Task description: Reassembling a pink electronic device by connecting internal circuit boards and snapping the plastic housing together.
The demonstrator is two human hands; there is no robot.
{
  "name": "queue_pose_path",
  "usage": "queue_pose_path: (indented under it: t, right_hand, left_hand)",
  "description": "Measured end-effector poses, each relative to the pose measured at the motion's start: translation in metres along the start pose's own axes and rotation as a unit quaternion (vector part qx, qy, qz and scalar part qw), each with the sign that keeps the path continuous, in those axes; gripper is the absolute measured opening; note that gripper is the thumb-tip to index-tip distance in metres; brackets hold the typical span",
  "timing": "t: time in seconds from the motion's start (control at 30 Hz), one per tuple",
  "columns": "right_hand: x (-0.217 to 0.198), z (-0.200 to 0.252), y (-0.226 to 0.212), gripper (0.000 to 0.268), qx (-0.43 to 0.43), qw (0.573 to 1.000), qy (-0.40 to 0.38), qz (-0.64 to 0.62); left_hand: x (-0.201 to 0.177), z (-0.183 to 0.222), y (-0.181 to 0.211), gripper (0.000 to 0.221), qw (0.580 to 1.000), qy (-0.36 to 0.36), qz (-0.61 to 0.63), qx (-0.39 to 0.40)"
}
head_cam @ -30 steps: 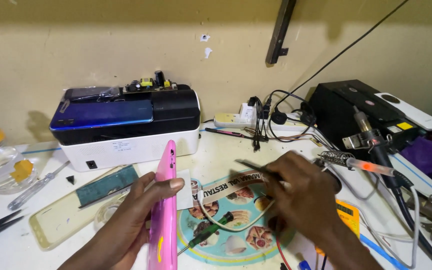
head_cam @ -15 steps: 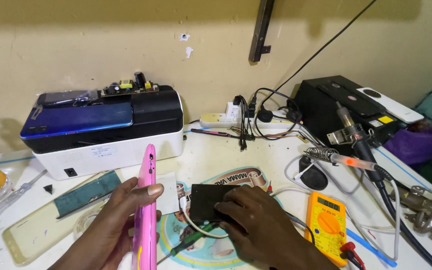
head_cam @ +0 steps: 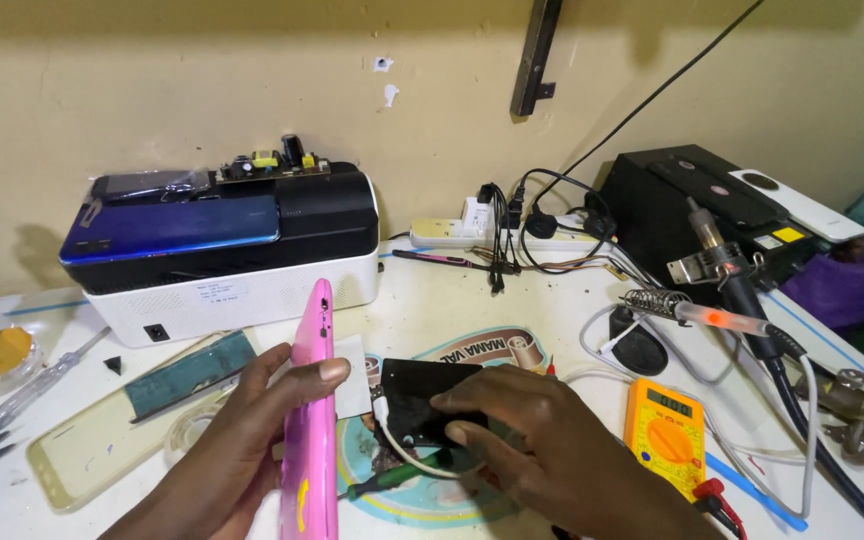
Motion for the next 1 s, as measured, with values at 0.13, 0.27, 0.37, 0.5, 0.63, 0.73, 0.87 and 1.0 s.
queue_pose_path:
  t: [0.13,0.27,0.37,0.5,0.63,0.73,0.87,1.0]
  right_hand:
    - [0.037,0.034,-0.004,0.046,0.028,0.997,-0.038,-0.055]
    - [0.068,0.036,0.016,0.047,0.062,0.989,-0.076,-0.107]
    - [0.072,0.013,0.044,0.048,0.090,0.980,-0.100,-0.144]
    - [0.077,0.016,0.040,0.048,0.128,0.965,-0.130,-0.189]
    - [0.069,0.015,0.032,0.043,0.159,0.967,-0.081,-0.180]
    - [0.068,0.013,0.023,0.042,0.126,0.971,-0.060,-0.193]
    - [0.060,0.016,0.014,0.041,0.082,0.974,-0.021,-0.209]
    - [0.049,0.022,0.005,0.040,0.037,0.973,0.023,-0.226]
  left_hand:
    - [0.010,0.009,0.006,0.027,1.000,0.008,0.011,0.012]
    - [0.019,0.021,0.010,0.025,0.999,0.017,0.023,0.022]
    - [0.014,0.023,0.013,0.023,0.999,0.021,0.033,0.027]
    - [-0.035,-0.014,-0.013,0.022,0.998,0.026,0.048,0.034]
    - [-0.024,-0.001,0.002,0.038,0.992,0.007,0.125,0.034]
    - [-0.023,-0.008,-0.001,0.053,0.982,-0.035,0.184,0.029]
    - [-0.038,-0.026,-0.007,0.036,0.974,-0.088,0.193,0.075]
    - [-0.042,-0.010,-0.003,0.044,0.987,0.043,0.151,0.013]
Point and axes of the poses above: each hand's wrist, its own z-axis away from the middle knuckle, its own x-axis out of the palm, y = z × x, the point moved 9 cm from there along -z, towards the middle knuckle, and after that the axes turned 1 degree about -z, right-handed, at the moved point
